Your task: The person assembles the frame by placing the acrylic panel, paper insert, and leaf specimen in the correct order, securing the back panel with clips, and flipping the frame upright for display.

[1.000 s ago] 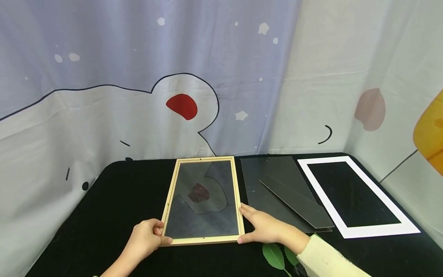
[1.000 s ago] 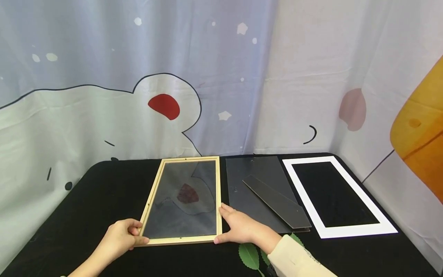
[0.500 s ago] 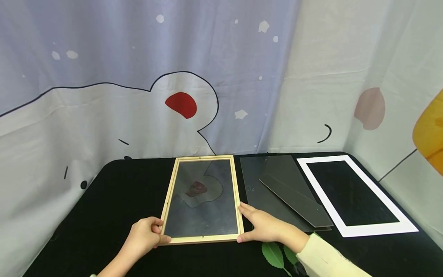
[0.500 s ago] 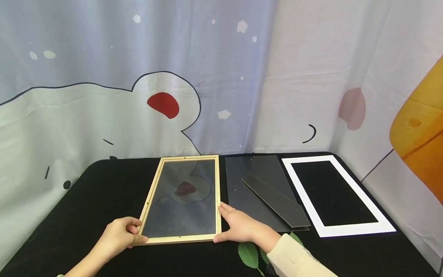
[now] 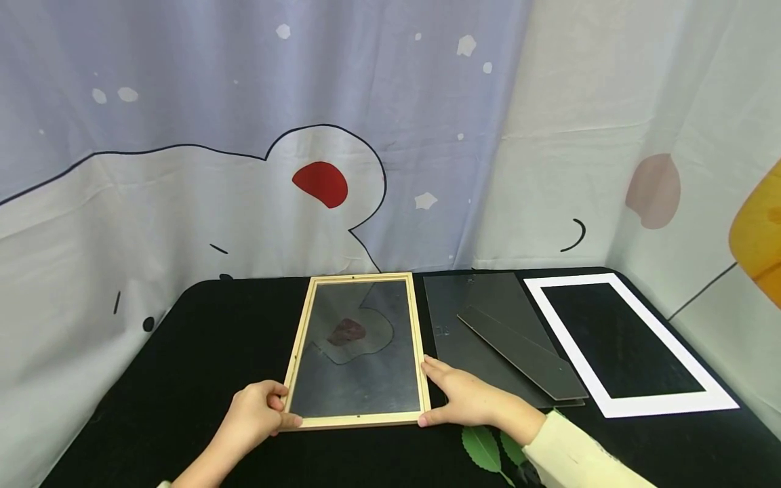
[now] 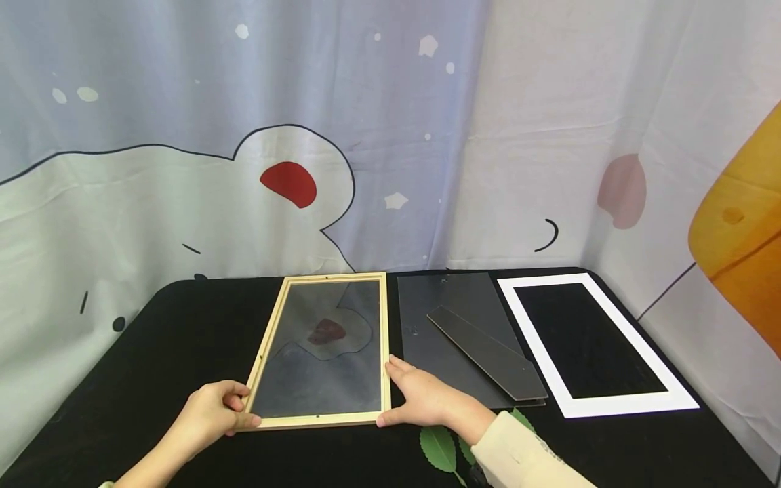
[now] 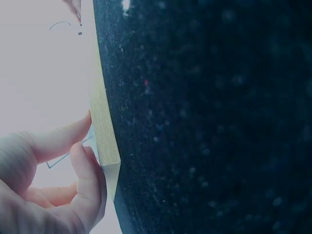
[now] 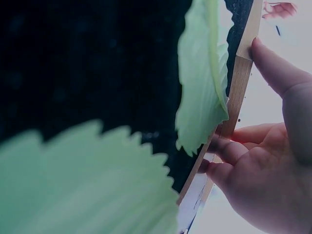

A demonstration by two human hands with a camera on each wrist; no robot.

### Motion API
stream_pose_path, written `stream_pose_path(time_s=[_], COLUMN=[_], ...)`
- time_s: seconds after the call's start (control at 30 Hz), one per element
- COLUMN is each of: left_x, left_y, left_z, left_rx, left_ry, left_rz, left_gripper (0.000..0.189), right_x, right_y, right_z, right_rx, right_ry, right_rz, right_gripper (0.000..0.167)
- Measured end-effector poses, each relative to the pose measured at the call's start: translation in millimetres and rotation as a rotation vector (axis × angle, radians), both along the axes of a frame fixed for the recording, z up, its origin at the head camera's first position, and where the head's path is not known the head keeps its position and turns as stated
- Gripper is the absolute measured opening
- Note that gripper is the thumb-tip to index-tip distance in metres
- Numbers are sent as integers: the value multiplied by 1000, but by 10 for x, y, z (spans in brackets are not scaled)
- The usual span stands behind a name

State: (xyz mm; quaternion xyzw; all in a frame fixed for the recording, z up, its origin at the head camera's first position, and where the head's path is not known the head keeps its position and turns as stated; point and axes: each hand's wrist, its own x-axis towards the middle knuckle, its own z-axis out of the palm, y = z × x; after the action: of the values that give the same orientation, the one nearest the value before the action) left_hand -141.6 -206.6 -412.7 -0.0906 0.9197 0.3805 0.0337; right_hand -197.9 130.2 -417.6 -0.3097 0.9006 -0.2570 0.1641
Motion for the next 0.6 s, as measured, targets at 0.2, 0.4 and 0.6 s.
stream_pose_path(time_s=[0.2, 0.4, 0.6], left_x=[-4, -11, -32], left_y=[-7, -21, -30], left_z=[10, 14, -13], left_rx=[5, 14, 5], left_ry=[-14, -29, -31], left_rz=[-2, -19, -65], left_gripper=[56, 58, 68], right_x=[-1, -1, 1], right_y=[-3, -3, -4], right_z=[-1, -4, 0], right_rx=[0, -6, -7], right_ry=[4, 13, 9], right_rz=[1, 5, 4], right_gripper=[95, 95, 95])
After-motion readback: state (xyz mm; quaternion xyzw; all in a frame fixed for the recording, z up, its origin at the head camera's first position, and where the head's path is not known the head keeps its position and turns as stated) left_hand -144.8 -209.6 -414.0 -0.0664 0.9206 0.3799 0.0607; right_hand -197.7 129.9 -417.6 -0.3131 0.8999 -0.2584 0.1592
